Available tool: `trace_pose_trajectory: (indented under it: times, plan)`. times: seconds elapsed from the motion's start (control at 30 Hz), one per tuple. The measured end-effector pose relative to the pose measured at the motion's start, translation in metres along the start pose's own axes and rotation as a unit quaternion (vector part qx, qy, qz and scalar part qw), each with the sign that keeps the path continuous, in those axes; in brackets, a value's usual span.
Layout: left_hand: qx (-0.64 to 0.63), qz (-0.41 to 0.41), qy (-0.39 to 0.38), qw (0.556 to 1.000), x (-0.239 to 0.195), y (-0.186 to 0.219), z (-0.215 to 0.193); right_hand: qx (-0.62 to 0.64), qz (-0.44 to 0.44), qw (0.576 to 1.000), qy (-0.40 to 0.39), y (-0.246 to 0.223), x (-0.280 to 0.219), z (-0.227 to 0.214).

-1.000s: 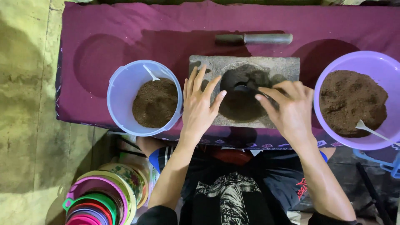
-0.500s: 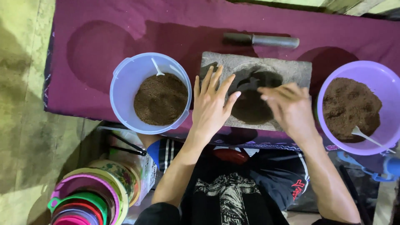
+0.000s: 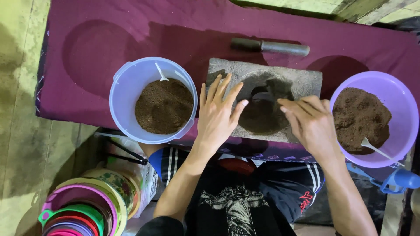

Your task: The person scoops a brown granular substance from a plastic container using a spoon and places it onto a stone grinding slab. They then use a cylindrical stone pestle to grind the substance on the slab while occasionally using the spoon to move the material.

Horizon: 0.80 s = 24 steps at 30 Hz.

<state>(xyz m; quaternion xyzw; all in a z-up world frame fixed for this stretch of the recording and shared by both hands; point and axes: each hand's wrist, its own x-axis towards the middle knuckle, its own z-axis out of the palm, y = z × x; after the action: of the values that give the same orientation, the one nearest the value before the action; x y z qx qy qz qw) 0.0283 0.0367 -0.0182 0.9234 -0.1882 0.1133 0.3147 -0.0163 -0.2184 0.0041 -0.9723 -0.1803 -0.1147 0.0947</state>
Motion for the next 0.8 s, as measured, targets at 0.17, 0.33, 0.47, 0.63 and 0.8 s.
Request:
trace_pose_trajectory:
  times: [0.17, 0.33, 0.47, 0.63, 0.8]
  plan:
    - [-0.003, -0.004, -0.001, 1.000, 0.002, 0.004, -0.006, -0.036, 0.004, 0.999, -0.005, 0.005, -0.005, 0.020]
    - [-0.002, -0.013, 0.004, 1.000, 0.001, 0.001, -0.004, -0.019, -0.001, 1.000, 0.005, -0.005, 0.005, 0.009]
    - [-0.004, -0.016, 0.007, 1.000, 0.001, 0.002, -0.003, 0.064, -0.024, 0.997, -0.028, -0.028, 0.017, -0.003]
    - [-0.013, -0.011, 0.017, 1.000, 0.002, 0.002, -0.004, 0.008, -0.013, 1.000, -0.010, 0.000, 0.003, -0.007]
    - [-0.012, -0.007, 0.021, 1.000, 0.002, 0.001, -0.002, -0.061, -0.021, 0.998, -0.020, -0.005, -0.005, -0.004]
